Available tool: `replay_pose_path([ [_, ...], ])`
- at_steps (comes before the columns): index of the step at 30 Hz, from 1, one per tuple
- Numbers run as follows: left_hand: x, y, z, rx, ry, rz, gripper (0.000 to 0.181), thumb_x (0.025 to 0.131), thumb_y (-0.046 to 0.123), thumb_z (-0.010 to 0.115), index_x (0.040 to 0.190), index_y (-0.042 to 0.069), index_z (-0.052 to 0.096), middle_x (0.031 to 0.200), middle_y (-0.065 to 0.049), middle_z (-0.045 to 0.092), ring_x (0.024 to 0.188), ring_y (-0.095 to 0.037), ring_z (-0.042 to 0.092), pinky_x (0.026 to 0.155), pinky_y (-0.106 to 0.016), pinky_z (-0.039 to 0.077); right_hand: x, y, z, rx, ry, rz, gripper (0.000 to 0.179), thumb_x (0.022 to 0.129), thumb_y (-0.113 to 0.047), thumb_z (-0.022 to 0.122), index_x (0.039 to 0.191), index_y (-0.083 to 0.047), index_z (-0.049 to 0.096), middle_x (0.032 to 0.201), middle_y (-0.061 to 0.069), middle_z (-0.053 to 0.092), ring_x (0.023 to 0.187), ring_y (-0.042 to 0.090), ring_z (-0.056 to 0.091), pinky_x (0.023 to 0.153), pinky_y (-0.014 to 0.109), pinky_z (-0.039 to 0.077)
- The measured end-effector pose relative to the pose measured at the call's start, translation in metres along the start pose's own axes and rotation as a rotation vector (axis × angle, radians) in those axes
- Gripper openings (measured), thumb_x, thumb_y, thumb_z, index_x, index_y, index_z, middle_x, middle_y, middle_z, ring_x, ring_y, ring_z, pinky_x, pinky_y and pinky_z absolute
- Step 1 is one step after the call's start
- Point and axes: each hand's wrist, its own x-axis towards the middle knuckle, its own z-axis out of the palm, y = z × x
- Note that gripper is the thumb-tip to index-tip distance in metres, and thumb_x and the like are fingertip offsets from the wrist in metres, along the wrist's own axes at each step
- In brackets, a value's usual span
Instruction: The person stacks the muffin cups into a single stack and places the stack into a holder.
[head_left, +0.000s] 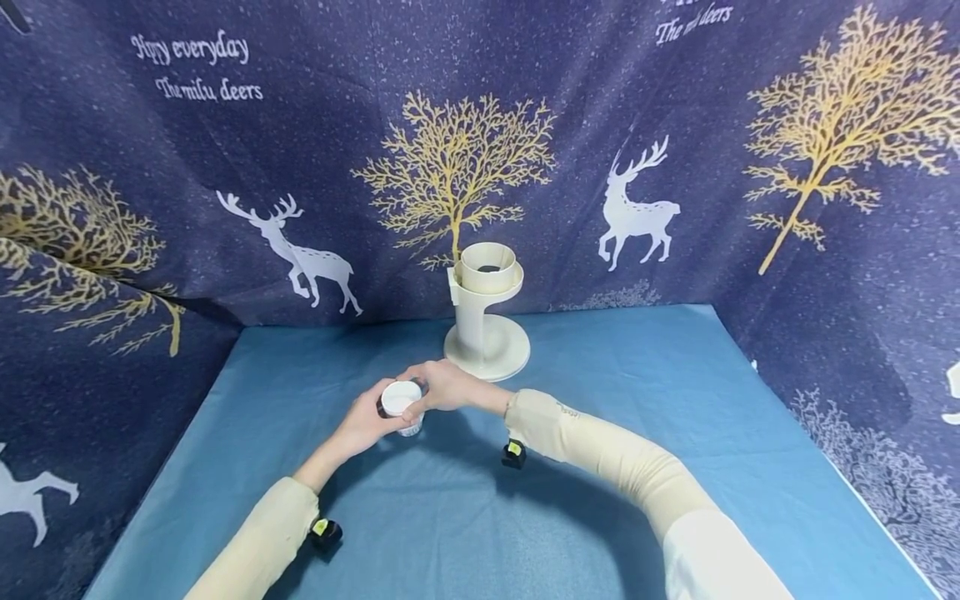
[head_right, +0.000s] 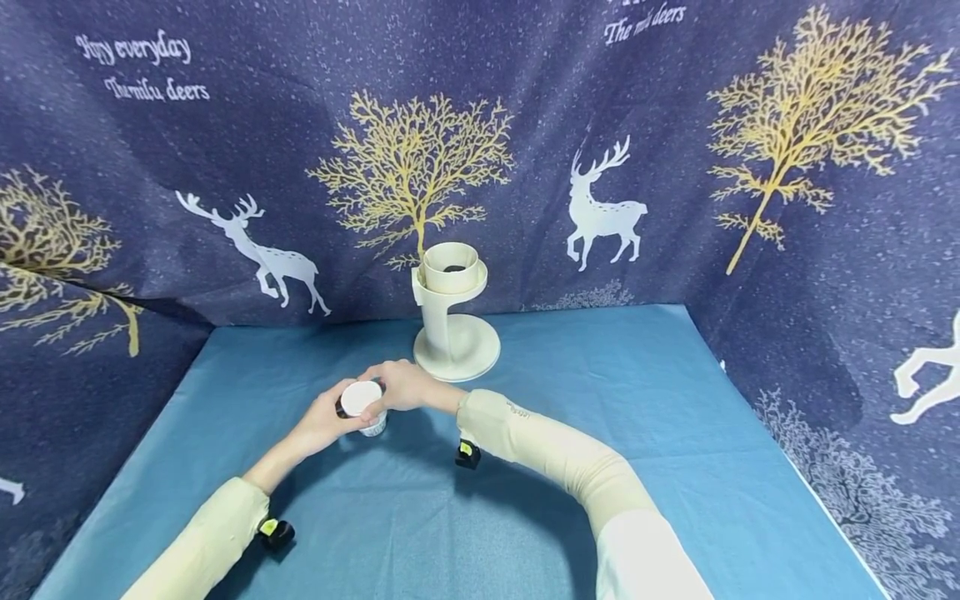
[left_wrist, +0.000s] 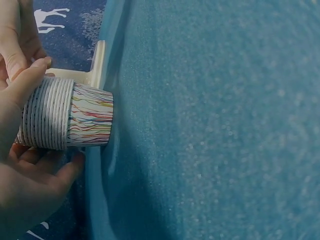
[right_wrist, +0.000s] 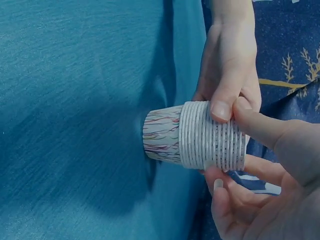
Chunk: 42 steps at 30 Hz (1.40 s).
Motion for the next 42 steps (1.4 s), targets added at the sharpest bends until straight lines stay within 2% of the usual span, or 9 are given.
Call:
replay_pose_path([
  [3, 0.000, -0.001, 0.000, 0.009, -0.007, -0.002, 0.060, 0.076, 0.022, 0.075, 0.126, 0.006, 0.046, 0.116, -0.016, 0.056, 0.102, -0.027, 0.055, 0.080, -0.034, 0.046, -0.003, -0.002, 0.000, 0.001, -0.028, 0.005, 0.062, 0.077, -0.043, 0.070, 0.131, -0.020, 0.051, 0.123, -0.002, 0.060, 0.100, 0.014, 0.060, 0.076, 0.021, 0.046],
  [8, -0.001, 0.000, -0.002, 0.008, 0.006, 0.004, 0.060, 0.075, 0.024, 0.075, 0.125, 0.007, 0.048, 0.115, -0.017, 0.057, 0.100, -0.027, 0.055, 0.078, -0.033, 0.046, -0.005, 0.000, 0.002, 0.023, -0.080, 0.001, 0.070, 0.080, -0.044, 0.066, 0.140, -0.021, 0.037, 0.127, 0.001, 0.057, 0.104, 0.018, 0.060, 0.072, 0.019, 0.047],
  [15, -0.002, 0.002, -0.002, 0.035, 0.024, -0.016, 0.062, 0.073, 0.034, 0.076, 0.124, 0.010, 0.049, 0.113, -0.012, 0.059, 0.098, -0.023, 0.056, 0.078, -0.032, 0.045, -0.015, 0.011, 0.000, 0.096, -0.102, 0.033, 0.069, 0.088, -0.041, 0.057, 0.144, -0.012, 0.028, 0.123, 0.009, 0.059, 0.090, 0.011, 0.063, 0.069, 0.019, 0.048],
  [18, -0.001, 0.003, -0.001, 0.039, 0.021, -0.037, 0.064, 0.072, 0.036, 0.076, 0.124, 0.011, 0.049, 0.114, -0.011, 0.059, 0.099, -0.024, 0.056, 0.079, -0.034, 0.045, -0.022, 0.017, -0.004, 0.148, -0.091, 0.053, 0.063, 0.090, -0.037, 0.055, 0.142, -0.011, 0.030, 0.123, 0.013, 0.059, 0.091, 0.012, 0.063, 0.071, 0.020, 0.049],
  [21, -0.001, 0.004, 0.000, 0.043, 0.026, -0.048, 0.064, 0.072, 0.038, 0.076, 0.124, 0.013, 0.049, 0.113, -0.010, 0.059, 0.099, -0.023, 0.056, 0.080, -0.035, 0.045, -0.030, 0.023, -0.010, 0.198, -0.084, 0.062, 0.053, 0.091, -0.032, 0.054, 0.137, -0.011, 0.039, 0.120, 0.011, 0.060, 0.092, 0.013, 0.063, 0.073, 0.021, 0.049],
  [27, -0.001, 0.003, 0.003, 0.055, 0.054, -0.039, 0.063, 0.070, 0.037, 0.078, 0.121, 0.012, 0.051, 0.110, -0.010, 0.061, 0.098, -0.022, 0.056, 0.080, -0.034, 0.044, -0.046, 0.044, -0.019, 0.265, -0.110, -0.004, 0.033, 0.091, -0.021, 0.054, 0.118, -0.001, 0.058, 0.104, 0.011, 0.067, 0.087, 0.024, 0.066, 0.072, 0.020, 0.049],
  [32, -0.001, 0.003, 0.003, 0.060, 0.064, -0.046, 0.064, 0.069, 0.036, 0.078, 0.121, 0.012, 0.051, 0.111, -0.010, 0.061, 0.098, -0.022, 0.056, 0.081, -0.035, 0.044, -0.061, 0.057, -0.028, 0.297, -0.108, -0.018, 0.029, 0.092, -0.019, 0.053, 0.113, -0.001, 0.061, 0.102, 0.012, 0.066, 0.089, 0.029, 0.065, 0.072, 0.020, 0.050],
  [36, -0.001, 0.004, 0.003, 0.067, 0.077, -0.050, 0.065, 0.069, 0.036, 0.079, 0.122, 0.011, 0.051, 0.111, -0.011, 0.060, 0.098, -0.023, 0.056, 0.082, -0.037, 0.044, -0.071, 0.067, -0.032, 0.322, -0.104, 0.015, 0.028, 0.092, -0.021, 0.054, 0.113, -0.005, 0.062, 0.105, 0.010, 0.065, 0.094, 0.028, 0.063, 0.075, 0.022, 0.050],
  [42, 0.001, 0.003, 0.004, 0.073, 0.063, -0.054, 0.065, 0.070, 0.038, 0.078, 0.123, 0.013, 0.050, 0.113, -0.010, 0.060, 0.101, -0.023, 0.055, 0.085, -0.037, 0.043, -0.087, 0.084, -0.037, 0.337, -0.114, 0.069, 0.032, 0.093, -0.025, 0.053, 0.117, -0.005, 0.060, 0.113, 0.014, 0.063, 0.101, 0.017, 0.061, 0.086, 0.027, 0.047],
])
